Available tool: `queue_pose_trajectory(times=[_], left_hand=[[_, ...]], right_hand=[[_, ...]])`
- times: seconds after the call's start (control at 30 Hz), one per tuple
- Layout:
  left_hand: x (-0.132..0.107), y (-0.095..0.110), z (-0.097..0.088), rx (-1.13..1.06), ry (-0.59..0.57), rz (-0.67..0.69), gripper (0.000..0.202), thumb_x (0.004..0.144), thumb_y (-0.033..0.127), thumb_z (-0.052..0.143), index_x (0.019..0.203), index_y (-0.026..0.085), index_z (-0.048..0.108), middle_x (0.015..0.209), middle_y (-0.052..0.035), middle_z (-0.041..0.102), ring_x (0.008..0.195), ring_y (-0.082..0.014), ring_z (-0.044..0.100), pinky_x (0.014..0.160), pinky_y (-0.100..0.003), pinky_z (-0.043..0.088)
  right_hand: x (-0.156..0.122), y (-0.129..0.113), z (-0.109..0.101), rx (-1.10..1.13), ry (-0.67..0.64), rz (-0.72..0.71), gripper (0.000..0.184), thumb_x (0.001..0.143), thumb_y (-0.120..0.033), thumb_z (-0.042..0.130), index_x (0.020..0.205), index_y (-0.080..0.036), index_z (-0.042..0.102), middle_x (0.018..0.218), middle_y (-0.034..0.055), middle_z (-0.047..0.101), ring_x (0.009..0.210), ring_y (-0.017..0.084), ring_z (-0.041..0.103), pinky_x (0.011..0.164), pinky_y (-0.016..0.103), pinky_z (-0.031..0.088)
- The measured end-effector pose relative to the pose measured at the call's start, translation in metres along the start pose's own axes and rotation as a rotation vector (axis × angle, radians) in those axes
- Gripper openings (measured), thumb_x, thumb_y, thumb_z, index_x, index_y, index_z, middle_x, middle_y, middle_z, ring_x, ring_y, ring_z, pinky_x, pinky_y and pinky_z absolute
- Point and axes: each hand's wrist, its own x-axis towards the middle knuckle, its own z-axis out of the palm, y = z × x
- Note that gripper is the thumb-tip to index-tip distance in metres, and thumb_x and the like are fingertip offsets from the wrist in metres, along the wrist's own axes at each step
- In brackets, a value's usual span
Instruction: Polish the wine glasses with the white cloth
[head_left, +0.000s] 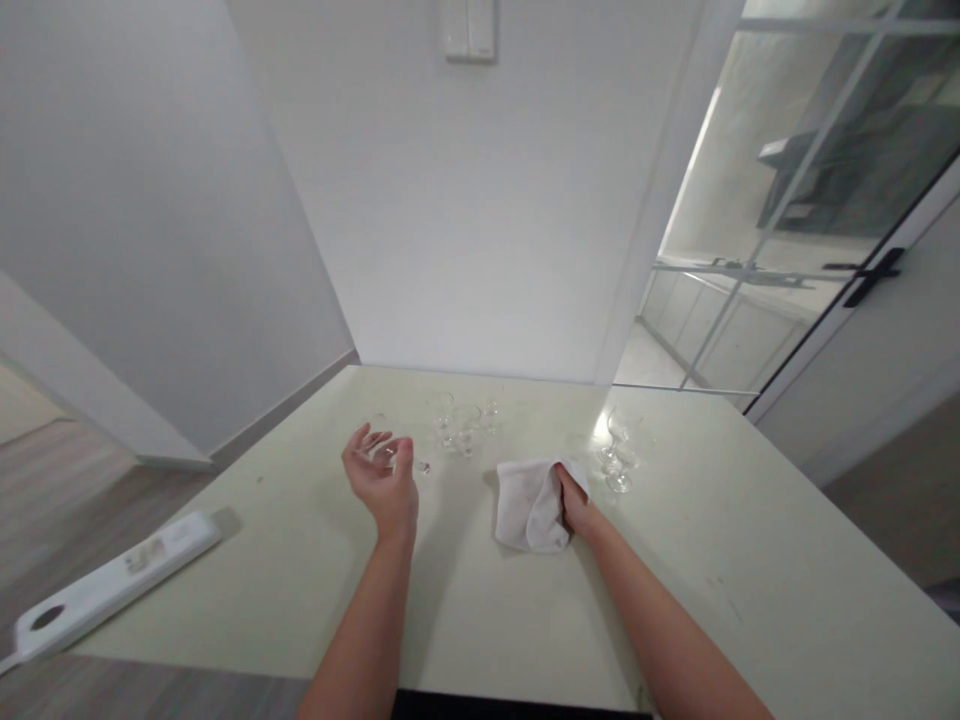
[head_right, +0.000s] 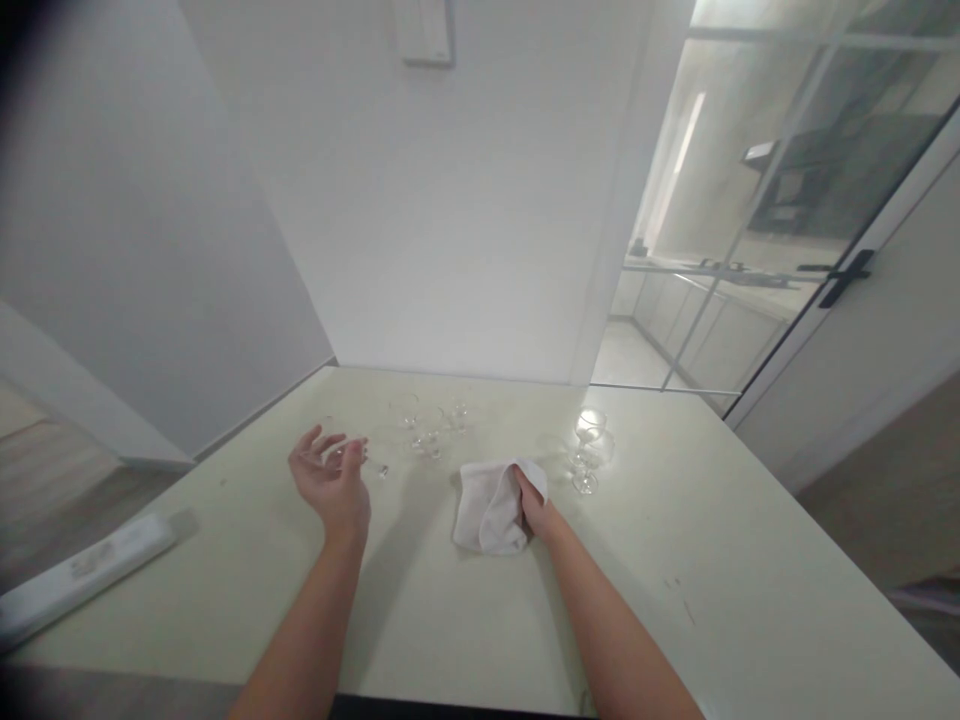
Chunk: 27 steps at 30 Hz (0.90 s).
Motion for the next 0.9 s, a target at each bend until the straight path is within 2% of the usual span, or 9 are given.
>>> queue_pose_trajectory(times=[0.1,0.23,0.3,0.4,0.47,0.53,0.63,0.77,0.9], left_hand=[[-0.004,0.000,0.001,-0.022,-0.048,-0.021,0.061,0.079,0.037,0.067,0.131,0.023,0.038,0.093,-0.0013,0.057,0.063,-0.0088,0.063,0.058,-0.024,0.053],[-0.009,0.006,0.002,-0.084,-0.135,-0.042,0.068,0.081,0.039,0.064,0.138,0.026,0.029,0.085,0.0016,0.057,0.045,-0.0050,0.051,0.041,-0.019,0.044],[-0.013,0.007,0.004,-0.084,-0.193,-0.041,0.070,0.081,0.041,0.065,0.139,0.026,0.029,0.086,0.0013,0.056,0.044,-0.0042,0.048,0.038,-0.018,0.041],[-0.021,0.004,0.006,-0.030,-0.313,0.065,0.077,0.075,0.040,0.072,0.137,0.025,0.029,0.092,-0.0017,0.057,0.060,-0.0087,0.058,0.052,-0.022,0.050],[-0.029,0.000,0.007,0.023,-0.419,0.194,0.078,0.069,0.038,0.078,0.131,0.024,0.034,0.100,-0.0052,0.060,0.074,-0.0138,0.064,0.068,-0.031,0.056],[-0.037,-0.003,0.009,0.071,-0.512,0.297,0.074,0.066,0.037,0.080,0.124,0.023,0.037,0.110,-0.0100,0.060,0.089,-0.0199,0.066,0.082,-0.040,0.055],[-0.045,-0.002,0.012,0.072,-0.646,0.342,0.068,0.070,0.038,0.077,0.123,0.024,0.037,0.123,-0.0158,0.058,0.108,-0.0254,0.063,0.092,-0.047,0.050],[-0.046,0.005,0.013,0.023,-0.755,0.360,0.067,0.074,0.042,0.074,0.127,0.026,0.036,0.129,-0.0168,0.056,0.108,-0.0260,0.064,0.092,-0.049,0.049],[-0.047,-0.001,0.009,-0.007,-0.755,0.372,0.076,0.071,0.052,0.073,0.132,0.028,0.033,0.114,-0.0124,0.064,0.103,-0.0266,0.066,0.093,-0.049,0.048]], right_hand=[[-0.002,-0.002,0.003,0.062,0.001,0.111,0.050,0.075,-0.062,0.058,0.100,-0.021,0.070,0.100,0.0048,0.075,0.106,0.025,0.067,0.099,0.039,0.050],[-0.003,-0.007,0.007,0.112,-0.024,0.124,0.045,0.072,-0.061,0.060,0.094,-0.023,0.071,0.091,0.0048,0.076,0.093,0.027,0.071,0.090,0.039,0.055],[-0.003,-0.008,0.007,0.118,-0.009,0.110,0.043,0.068,-0.060,0.063,0.091,-0.024,0.072,0.088,0.0046,0.076,0.092,0.027,0.071,0.089,0.040,0.055],[0.000,-0.007,0.005,0.116,-0.011,0.070,0.044,0.064,-0.059,0.066,0.088,-0.023,0.072,0.094,0.0048,0.076,0.099,0.027,0.068,0.095,0.040,0.051],[0.001,-0.004,0.003,0.097,-0.008,0.040,0.049,0.062,-0.061,0.067,0.090,-0.022,0.072,0.100,0.0049,0.075,0.106,0.027,0.065,0.101,0.041,0.046],[0.002,-0.001,0.001,0.065,0.008,0.021,0.053,0.059,-0.063,0.068,0.092,-0.021,0.071,0.105,0.0052,0.074,0.111,0.028,0.062,0.104,0.043,0.042],[0.003,0.003,-0.001,0.018,0.010,0.006,0.054,0.059,-0.065,0.067,0.091,-0.022,0.071,0.108,0.0055,0.073,0.115,0.028,0.060,0.107,0.043,0.039],[0.006,0.005,-0.002,-0.002,-0.001,-0.023,0.053,0.056,-0.066,0.068,0.087,-0.024,0.071,0.109,0.0051,0.072,0.119,0.029,0.057,0.110,0.042,0.034],[0.007,0.004,-0.003,-0.028,-0.023,-0.068,0.052,0.055,-0.065,0.070,0.085,-0.023,0.071,0.105,0.0049,0.073,0.118,0.029,0.057,0.109,0.043,0.035]])
